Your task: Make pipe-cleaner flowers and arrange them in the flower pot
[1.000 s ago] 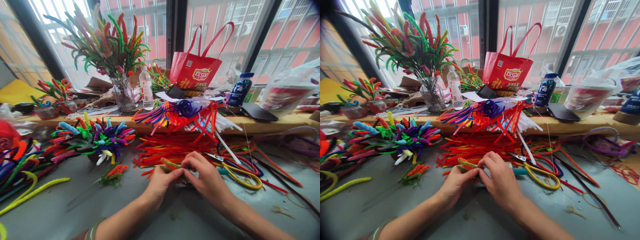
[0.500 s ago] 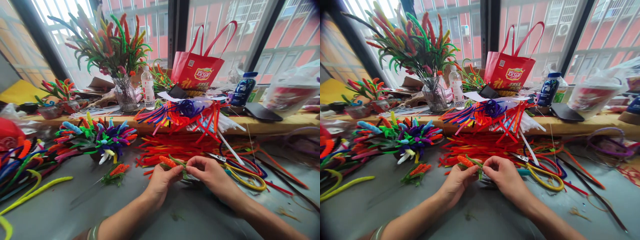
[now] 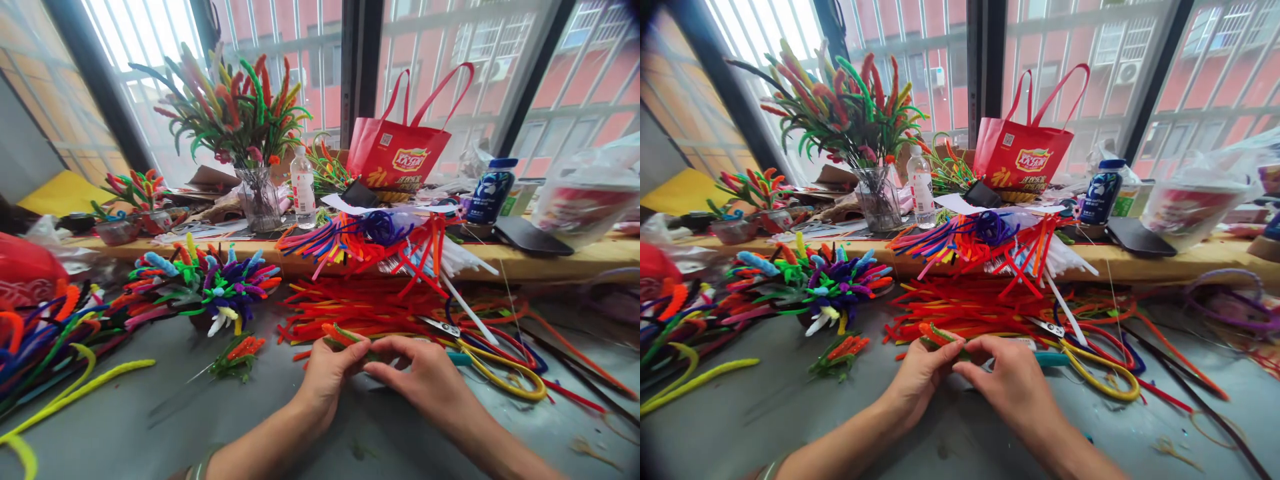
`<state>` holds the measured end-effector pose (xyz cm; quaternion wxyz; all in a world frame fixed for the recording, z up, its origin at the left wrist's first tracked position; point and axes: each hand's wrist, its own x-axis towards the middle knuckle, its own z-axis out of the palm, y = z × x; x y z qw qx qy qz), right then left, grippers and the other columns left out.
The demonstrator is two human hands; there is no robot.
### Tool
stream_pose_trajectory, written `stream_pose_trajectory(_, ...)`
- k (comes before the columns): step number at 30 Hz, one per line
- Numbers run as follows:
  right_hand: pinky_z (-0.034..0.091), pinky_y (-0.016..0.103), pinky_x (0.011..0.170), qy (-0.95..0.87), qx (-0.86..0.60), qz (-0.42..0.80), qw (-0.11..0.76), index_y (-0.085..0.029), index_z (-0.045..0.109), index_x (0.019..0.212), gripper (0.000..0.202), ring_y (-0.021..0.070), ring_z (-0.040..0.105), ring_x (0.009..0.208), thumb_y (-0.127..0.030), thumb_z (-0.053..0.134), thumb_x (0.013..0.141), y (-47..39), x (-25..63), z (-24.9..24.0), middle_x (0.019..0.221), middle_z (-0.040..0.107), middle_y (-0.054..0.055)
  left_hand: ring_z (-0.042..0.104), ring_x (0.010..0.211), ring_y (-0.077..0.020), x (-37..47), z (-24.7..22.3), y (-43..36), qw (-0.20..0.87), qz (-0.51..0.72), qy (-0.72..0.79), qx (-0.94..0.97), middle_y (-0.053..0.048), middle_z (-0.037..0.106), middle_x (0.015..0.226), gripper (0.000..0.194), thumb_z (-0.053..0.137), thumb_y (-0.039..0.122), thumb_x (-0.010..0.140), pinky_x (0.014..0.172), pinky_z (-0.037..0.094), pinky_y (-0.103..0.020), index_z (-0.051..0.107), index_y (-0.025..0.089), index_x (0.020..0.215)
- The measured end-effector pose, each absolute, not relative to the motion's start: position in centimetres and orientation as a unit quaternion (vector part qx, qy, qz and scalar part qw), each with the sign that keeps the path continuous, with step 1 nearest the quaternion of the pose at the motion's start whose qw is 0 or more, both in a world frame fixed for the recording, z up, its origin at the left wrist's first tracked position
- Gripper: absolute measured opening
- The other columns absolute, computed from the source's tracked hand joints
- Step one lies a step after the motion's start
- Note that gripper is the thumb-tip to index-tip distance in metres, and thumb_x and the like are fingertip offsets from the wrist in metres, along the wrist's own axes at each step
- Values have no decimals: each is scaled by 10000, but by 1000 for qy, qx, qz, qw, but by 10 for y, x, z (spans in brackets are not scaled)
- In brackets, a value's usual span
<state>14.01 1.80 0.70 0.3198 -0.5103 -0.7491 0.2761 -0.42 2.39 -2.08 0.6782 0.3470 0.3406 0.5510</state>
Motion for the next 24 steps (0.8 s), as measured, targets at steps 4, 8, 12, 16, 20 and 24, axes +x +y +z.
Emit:
stream_pose_trajectory(4, 503, 381, 696, -800, -481, 137, 332, -188, 700, 886, 209, 257, 670, 766, -211, 511, 798, 16, 139, -4, 857, 730, 81, 586, 682, -145, -3, -23, 24, 681, 557, 355, 316, -43, 649, 729, 287, 802, 301, 571, 668, 453, -261, 677, 114, 749)
stream_pose_trajectory(8, 524, 325, 659, -814, -434, 153, 353, -195, 698, 850, 210, 215, 675, 722, -202, 488, 833, 18, 143, -7, 809, 730, 65, 550, 617, -99, -3, -23, 24, 691, 564, 347, 289, -26, 629, 685, 282, 821, 289, 548, 604, 426, -210, 667, 108, 699)
stream_pose_trajectory(12, 525, 278, 640, -797, -427, 201, 377, -222, 700, 834, 171, 189, 676, 701, -195, 531, 822, 19, 144, -5, 784, 730, 34, 497, 548, -74, -5, -19, 23, 705, 562, 330, 279, 2, 581, 606, 310, 836, 311, 514, 554, 394, -195, 651, 108, 657)
stream_pose_trajectory(16, 522, 261, 624, -779, -433, 243, 384, -243, 706, 792, 139, 191, 676, 681, -231, 569, 801, 20, 139, -7, 753, 730, 17, 490, 537, -84, -10, -18, 22, 711, 544, 343, 285, -5, 569, 586, 378, 849, 366, 460, 553, 385, -210, 643, 101, 633)
stream_pose_trajectory(20, 524, 254, 615, -786, -451, 276, 320, -246, 700, 783, 149, 196, 678, 674, -280, 559, 813, 24, 139, -6, 749, 731, 14, 494, 537, -98, -11, -28, 27, 701, 541, 359, 294, -15, 582, 610, 423, 843, 405, 449, 546, 380, -221, 637, 111, 674)
stream_pose_trajectory(24, 515, 279, 640, -830, -440, 132, 317, -222, 669, 793, 218, 201, 664, 708, -310, 483, 864, 42, 132, 32, 778, 711, 42, 479, 503, -98, -10, -42, 35, 704, 532, 352, 311, 0, 551, 555, 455, 837, 456, 420, 514, 379, -223, 587, 124, 604)
